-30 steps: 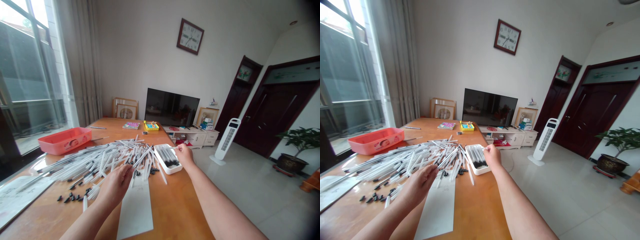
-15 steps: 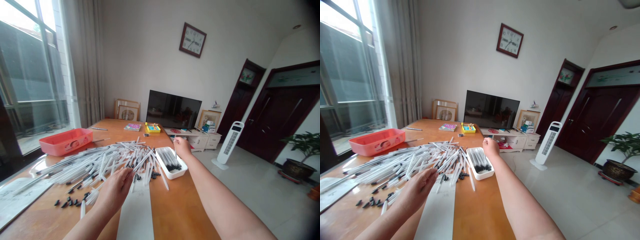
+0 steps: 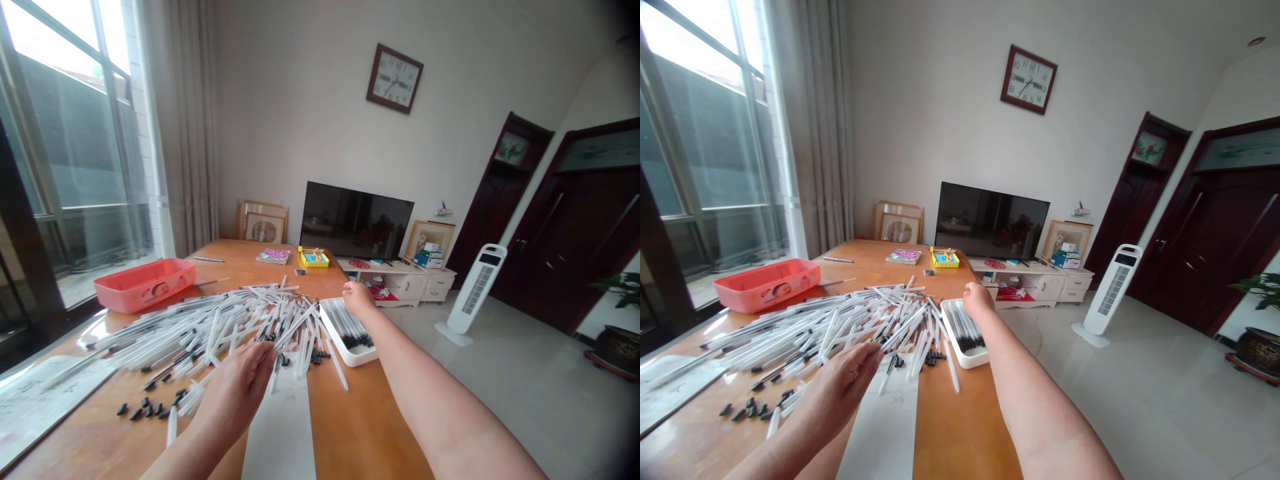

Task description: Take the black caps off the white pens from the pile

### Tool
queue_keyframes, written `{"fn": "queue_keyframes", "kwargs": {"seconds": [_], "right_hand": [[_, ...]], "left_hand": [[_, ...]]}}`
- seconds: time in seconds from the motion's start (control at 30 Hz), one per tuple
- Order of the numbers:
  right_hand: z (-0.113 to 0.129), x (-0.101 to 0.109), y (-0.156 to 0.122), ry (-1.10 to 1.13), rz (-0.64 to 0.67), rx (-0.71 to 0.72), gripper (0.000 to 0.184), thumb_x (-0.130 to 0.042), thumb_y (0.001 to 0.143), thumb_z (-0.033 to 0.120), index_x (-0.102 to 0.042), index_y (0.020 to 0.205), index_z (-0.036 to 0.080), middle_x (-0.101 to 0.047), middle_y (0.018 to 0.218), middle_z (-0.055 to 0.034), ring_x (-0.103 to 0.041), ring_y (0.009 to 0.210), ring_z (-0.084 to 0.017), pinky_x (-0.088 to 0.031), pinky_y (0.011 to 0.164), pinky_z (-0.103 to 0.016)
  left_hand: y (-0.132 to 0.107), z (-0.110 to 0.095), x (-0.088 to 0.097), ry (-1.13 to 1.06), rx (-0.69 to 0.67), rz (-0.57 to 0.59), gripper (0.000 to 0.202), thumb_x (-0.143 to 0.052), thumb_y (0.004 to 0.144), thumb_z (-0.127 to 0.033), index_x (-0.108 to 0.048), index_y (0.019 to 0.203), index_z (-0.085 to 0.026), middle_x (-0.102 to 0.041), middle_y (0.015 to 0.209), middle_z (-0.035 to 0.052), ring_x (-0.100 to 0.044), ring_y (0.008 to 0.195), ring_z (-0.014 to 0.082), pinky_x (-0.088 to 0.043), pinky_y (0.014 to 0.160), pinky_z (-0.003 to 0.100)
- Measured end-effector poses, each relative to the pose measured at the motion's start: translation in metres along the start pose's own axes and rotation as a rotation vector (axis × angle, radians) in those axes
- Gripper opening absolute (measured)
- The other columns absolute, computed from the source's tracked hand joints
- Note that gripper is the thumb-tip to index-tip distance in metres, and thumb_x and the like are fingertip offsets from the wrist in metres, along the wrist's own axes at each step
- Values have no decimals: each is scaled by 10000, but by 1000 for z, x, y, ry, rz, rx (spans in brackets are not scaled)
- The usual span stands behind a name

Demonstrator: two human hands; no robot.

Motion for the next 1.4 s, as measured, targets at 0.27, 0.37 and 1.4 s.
{"fn": "queue_keyframes", "kwargs": {"seconds": [0.27, 0.37, 1.4], "right_hand": [[-16, -14, -28, -87, 118, -27, 29, -683, 666, 200, -698, 662, 225, -694, 696, -34, -617, 669, -191, -369, 601, -262], [-15, -13, -35, -61, 119, -24, 50, -684, 655, 182, -670, 617, 211, -672, 664, -46, -602, 664, -196, -350, 598, -268], [64, 11, -180, 1130, 170, -38, 440, -557, 888, 527, -606, 1150, 177, -668, 878, -59, -633, 677, -147, -425, 514, -223]], "left_hand": [[0, 2, -3, -8, 20, 14, 267, -422, 969, -419, -605, 970, -225, -687, 903, 58, -651, 849, 223, -450, 721, 298], [1, 3, -3, 0, 23, 34, 273, -417, 968, -424, -607, 963, -227, -687, 895, 56, -652, 844, 224, -445, 705, 291], [-4, -11, -15, -225, -2, 286, 359, -397, 956, -454, -657, 893, -215, -668, 721, 15, -605, 666, 168, -446, 624, 241]]}}
Point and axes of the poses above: each hand's wrist, its own y-axis towards the middle knuckle, its own x-axis out of the back of the hand, z = x × y, the point moved 5 cm from there along y, towards the middle knuckle
